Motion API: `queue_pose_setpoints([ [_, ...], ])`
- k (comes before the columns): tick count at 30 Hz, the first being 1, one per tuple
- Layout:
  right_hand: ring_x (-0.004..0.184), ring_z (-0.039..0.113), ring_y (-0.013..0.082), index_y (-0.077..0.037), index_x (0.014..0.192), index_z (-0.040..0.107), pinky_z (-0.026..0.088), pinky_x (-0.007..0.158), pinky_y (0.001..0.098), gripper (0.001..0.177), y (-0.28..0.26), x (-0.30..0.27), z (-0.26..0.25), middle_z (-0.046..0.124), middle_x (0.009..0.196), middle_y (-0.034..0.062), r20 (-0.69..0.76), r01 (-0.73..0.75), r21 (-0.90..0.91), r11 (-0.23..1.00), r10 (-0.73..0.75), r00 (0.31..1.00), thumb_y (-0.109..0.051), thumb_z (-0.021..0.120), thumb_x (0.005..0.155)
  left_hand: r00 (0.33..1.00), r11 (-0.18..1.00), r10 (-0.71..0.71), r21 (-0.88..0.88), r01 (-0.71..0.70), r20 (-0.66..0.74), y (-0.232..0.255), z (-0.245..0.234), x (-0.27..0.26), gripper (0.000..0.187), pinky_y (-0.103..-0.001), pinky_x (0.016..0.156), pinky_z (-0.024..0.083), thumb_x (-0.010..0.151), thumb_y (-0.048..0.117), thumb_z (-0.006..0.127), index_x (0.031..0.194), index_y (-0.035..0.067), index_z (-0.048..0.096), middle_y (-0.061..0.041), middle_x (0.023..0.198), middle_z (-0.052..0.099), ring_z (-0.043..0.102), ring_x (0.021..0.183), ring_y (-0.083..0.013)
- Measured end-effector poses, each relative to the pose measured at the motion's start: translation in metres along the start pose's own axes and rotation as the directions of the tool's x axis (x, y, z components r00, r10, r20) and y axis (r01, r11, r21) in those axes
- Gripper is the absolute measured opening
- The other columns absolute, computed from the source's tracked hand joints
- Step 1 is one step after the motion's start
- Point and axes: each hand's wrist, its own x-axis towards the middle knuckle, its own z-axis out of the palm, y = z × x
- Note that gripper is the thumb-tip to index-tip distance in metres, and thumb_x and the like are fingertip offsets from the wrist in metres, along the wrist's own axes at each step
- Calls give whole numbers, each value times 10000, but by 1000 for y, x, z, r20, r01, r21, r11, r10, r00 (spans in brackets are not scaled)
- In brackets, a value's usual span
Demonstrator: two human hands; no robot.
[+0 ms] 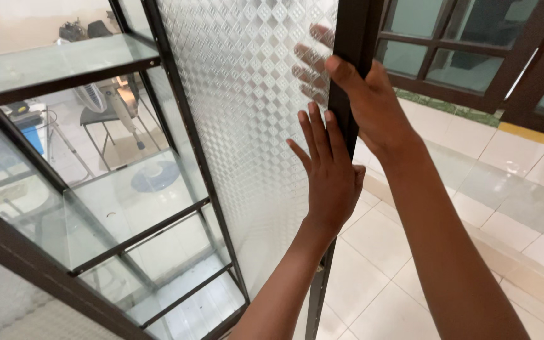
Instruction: The person assembles a glass cabinet by aligning and securing the doors. They use both hands to position the door panels, engage the locking mechanisms, and ensure the doors are properly closed.
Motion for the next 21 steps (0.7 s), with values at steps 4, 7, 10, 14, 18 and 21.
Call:
queue_pose_setpoints([
  [4, 1425, 546, 223, 5, 1569, 406, 452, 1208, 340, 735, -4, -5, 10, 590, 1508, 176, -16, 25, -12, 1000, -25, 1000, -435, 660, 1038, 1000, 1000, -7, 12, 7, -9, 3, -10, -3, 1088, -806, 1225, -14, 816, -62, 655, 1636, -18, -59, -286, 1722, -54, -57, 1619, -503],
  [7, 1419, 562, 235, 14, 1569, 396, 463, 1208, 349, 747, -7, -10, 22, 590, 1500, 185, -23, 39, 4, 999, -39, 999, -436, 661, 1036, 1000, 1000, -7, -9, 7, 1, 6, -24, -7, 1097, -796, 1233, 5, 807, -67, 652, 1639, -9, -60, -274, 1726, -49, -55, 1623, -493],
  [10, 1378, 587, 217, 19, 1551, 413, 473, 1181, 337, 730, -8, -12, 37, 610, 1462, 158, -39, 82, -46, 996, -84, 996, -448, 653, 1044, 1000, 1000, -4, -6, 4, 9, 8, -43, -10, 1103, -782, 1236, 48, 804, -55, 657, 1635, -3, -67, -266, 1721, -47, -49, 1618, -481],
  [14, 1061, 556, 88, -10, 1418, 564, 480, 923, 270, 582, -5, -15, 54, 613, 1132, 12, -89, 131, -191, 973, -150, 985, -467, 648, 1067, 999, 999, -31, 12, 31, 31, 14, -69, -16, 1093, -754, 1251, 122, 823, -56, 652, 1641, 10, -70, -237, 1731, -42, -34, 1627, -456],
  [18, 768, 421, 45, -56, 1004, 550, 367, 685, 274, 417, -3, -22, 69, 466, 829, -73, -118, 130, -337, 932, -179, 977, -453, 625, 1108, 998, 998, -58, -18, 58, 39, 17, -93, -28, 1074, -738, 1245, 154, 860, -31, 669, 1641, 32, -64, -188, 1734, -54, -24, 1628, -429],
  [21, 792, 429, 49, -33, 954, 541, 393, 735, 268, 436, -4, -25, 90, 512, 852, -59, -84, 256, -299, 919, -292, 953, -393, 602, 1192, 997, 997, -70, -20, 71, 29, 18, -112, -33, 1050, -726, 1262, 190, 883, -57, 647, 1657, 58, -54, -142, 1751, -50, -6, 1648, -394],
])
